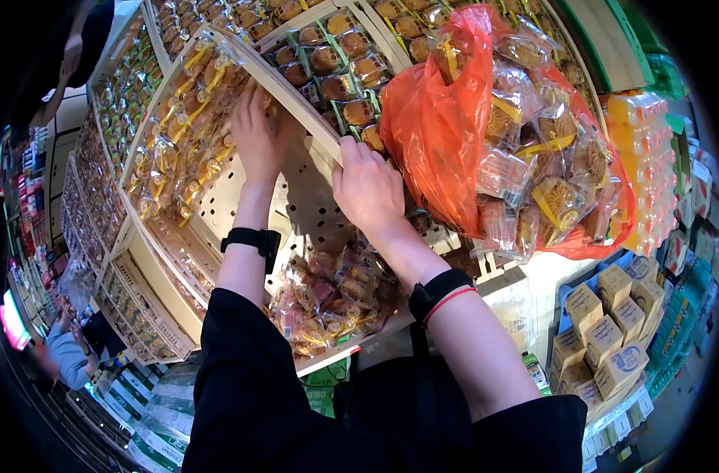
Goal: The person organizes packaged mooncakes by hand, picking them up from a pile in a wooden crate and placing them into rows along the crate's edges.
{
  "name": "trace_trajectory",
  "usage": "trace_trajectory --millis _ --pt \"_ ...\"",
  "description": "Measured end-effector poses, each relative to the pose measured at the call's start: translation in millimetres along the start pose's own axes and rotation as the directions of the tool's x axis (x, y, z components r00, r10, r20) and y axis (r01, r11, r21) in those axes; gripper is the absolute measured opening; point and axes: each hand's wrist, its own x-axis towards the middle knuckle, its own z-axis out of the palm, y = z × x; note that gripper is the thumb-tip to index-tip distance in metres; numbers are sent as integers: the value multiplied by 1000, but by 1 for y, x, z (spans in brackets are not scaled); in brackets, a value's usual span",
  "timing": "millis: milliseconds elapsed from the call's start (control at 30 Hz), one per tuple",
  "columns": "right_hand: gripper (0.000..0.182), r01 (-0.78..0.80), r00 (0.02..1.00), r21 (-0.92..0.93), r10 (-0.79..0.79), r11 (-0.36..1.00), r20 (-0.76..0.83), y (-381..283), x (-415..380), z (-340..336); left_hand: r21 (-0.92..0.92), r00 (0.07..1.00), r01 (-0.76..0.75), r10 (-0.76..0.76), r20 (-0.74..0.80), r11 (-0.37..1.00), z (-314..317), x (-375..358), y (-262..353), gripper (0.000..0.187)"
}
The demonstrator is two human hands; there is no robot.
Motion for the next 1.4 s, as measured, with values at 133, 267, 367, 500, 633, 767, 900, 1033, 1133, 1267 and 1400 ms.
trace_trajectory --millis 133,267,367,500,633,767,900,1033,1133,1267,1400 --pt "21 -4 1000 -1 4 1000 -8 -1 0 0 -138 992 17 1 128 990 4 0 2 61" --pt "22 -3 1000 -4 3 1000 3 0 -1 0 -26 990 -35 38 137 999 3 2 -3 56" --pt "23 2 1000 -7 -2 1000 5 -1 0 -1 34 988 -44 39 148 998 4 6 -11 52" --pt "23 21 1000 -11 -21 1000 -17 0 -1 0 26 991 -19 16 132 999 7 5 -14 52" --pt "23 18 1000 -10 -18 1000 -21 0 -1 3 26 988 30 -34 152 999 3 3 -11 50" --pt "23 14 1000 -7 -14 1000 -22 0 0 2 170 971 -85 43 236 982 -4 9 -18 52" --pt "21 1 1000 -10 -1 1000 -7 0 0 1 298 952 -204 118 282 933 2 9 -18 50" --pt "21 43 998 9 -42 999 -47 2 -2 5 291 931 -145 31 364 946 8 2 -12 52" --pt "21 37 998 -15 -38 999 -42 2 1 2 -82 973 -35 52 224 996 13 -2 -22 54" --pt "20 36 999 3 -35 999 -41 3 -2 3 -299 924 124 0 384 946 -45 -18 -8 47" --pt "21 36 998 -17 -37 999 -42 4 -1 5 -131 639 284 -86 765 950 -123 -68 10 30"
